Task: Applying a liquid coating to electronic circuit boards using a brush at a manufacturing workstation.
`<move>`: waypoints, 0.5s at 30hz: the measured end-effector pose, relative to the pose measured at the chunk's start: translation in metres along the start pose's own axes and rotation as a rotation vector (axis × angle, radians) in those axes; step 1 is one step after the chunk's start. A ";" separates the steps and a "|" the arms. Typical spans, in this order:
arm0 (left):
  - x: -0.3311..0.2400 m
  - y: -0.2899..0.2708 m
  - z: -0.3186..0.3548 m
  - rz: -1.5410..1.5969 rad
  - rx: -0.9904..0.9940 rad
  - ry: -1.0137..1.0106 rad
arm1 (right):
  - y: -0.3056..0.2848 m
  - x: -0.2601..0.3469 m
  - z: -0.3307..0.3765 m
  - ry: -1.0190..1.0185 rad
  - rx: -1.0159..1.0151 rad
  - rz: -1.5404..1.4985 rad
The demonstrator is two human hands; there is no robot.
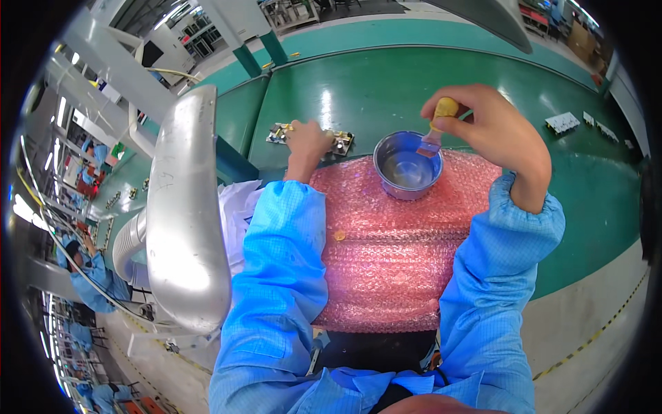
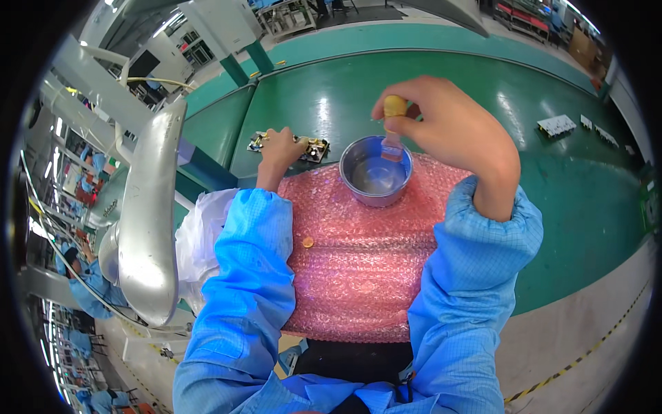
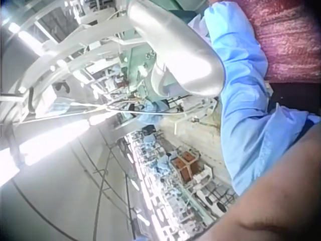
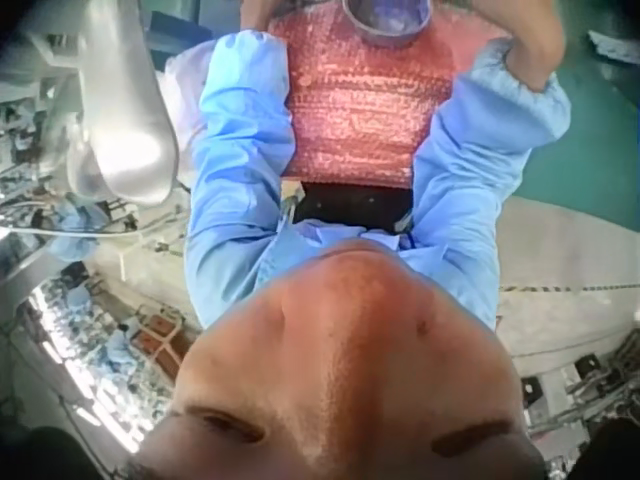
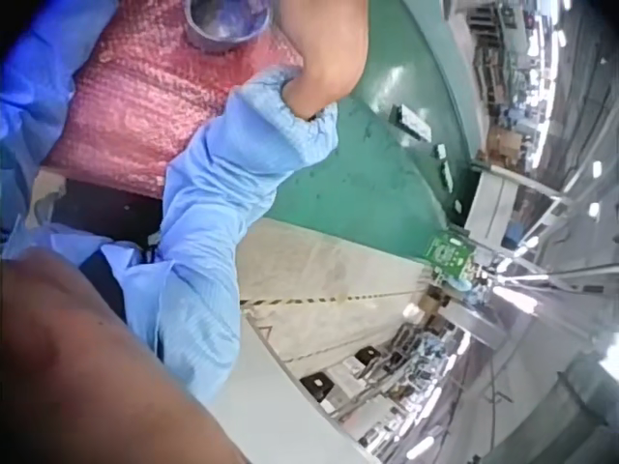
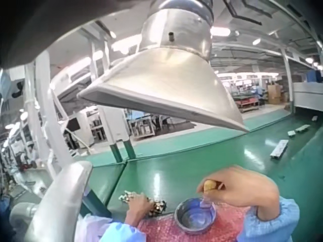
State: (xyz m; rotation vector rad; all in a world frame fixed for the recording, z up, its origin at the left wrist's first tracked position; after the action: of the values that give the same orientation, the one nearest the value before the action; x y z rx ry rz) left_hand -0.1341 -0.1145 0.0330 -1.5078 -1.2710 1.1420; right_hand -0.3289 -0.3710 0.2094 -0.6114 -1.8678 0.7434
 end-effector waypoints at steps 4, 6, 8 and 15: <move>-0.002 0.006 -0.003 0.035 0.044 0.071 | 0.013 -0.008 -0.015 0.006 0.016 0.045; -0.002 0.007 -0.003 -0.019 0.008 0.091 | 0.021 -0.013 -0.022 0.023 0.031 -0.028; -0.001 0.010 -0.004 -0.009 0.040 0.087 | 0.028 -0.018 -0.029 0.036 0.053 -0.022; 0.002 0.005 -0.011 0.033 0.185 0.078 | 0.046 -0.043 -0.045 0.067 0.162 -0.054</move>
State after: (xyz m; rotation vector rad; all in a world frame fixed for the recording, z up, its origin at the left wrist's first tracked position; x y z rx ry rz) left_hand -0.1221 -0.1139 0.0305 -1.4257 -1.0622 1.1770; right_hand -0.2678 -0.3592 0.1642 -0.4747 -1.7366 0.8201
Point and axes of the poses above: each hand's wrist, its own z-axis away from the middle knuckle, its own y-axis out of the palm, x = y × z, the point moved 5 cm from there along -z, towards the middle knuckle, and after that the axes turned 4 degrees about -x, right-handed, at the moved point
